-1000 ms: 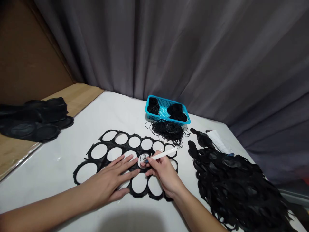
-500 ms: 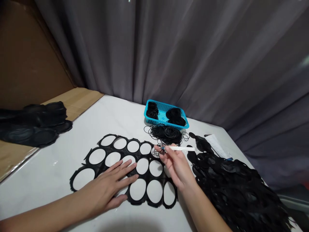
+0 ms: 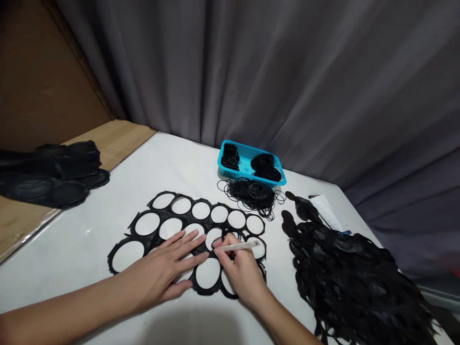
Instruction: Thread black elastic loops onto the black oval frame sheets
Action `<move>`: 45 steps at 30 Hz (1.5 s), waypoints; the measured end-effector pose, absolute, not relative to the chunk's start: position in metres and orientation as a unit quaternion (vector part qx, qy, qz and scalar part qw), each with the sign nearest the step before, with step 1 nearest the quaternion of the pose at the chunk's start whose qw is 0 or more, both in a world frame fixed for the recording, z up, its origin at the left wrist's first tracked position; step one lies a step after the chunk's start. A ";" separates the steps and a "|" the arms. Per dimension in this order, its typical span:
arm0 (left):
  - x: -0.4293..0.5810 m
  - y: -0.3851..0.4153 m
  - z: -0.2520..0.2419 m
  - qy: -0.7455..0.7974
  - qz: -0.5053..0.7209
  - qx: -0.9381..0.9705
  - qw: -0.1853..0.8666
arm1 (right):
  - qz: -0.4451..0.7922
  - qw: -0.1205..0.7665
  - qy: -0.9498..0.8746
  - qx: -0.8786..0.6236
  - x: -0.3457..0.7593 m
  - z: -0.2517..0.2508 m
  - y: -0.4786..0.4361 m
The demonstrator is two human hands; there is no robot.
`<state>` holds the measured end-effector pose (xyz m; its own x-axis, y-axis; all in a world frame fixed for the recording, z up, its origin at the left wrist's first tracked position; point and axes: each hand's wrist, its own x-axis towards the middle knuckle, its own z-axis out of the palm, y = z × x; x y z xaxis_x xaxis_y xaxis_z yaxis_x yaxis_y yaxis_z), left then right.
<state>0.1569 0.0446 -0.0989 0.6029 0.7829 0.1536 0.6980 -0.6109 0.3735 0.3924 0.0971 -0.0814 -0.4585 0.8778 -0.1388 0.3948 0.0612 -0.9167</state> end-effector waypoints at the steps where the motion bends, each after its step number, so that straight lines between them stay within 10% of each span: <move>1: 0.157 0.045 -0.099 0.419 0.152 0.885 0.136 | 0.504 0.239 -0.690 -0.461 0.392 -0.082 0.097; 18: 0.157 0.045 -0.098 0.418 0.134 0.888 0.139 | 0.209 0.240 -0.890 -0.325 0.395 -0.091 0.097; 25: 0.156 0.046 -0.093 0.415 0.124 0.891 0.137 | 0.021 0.338 -0.776 -0.532 0.446 -0.073 0.182; 45: 0.156 0.053 -0.070 0.440 0.152 0.884 0.039 | 0.693 0.431 -0.354 -0.457 0.463 -0.060 0.123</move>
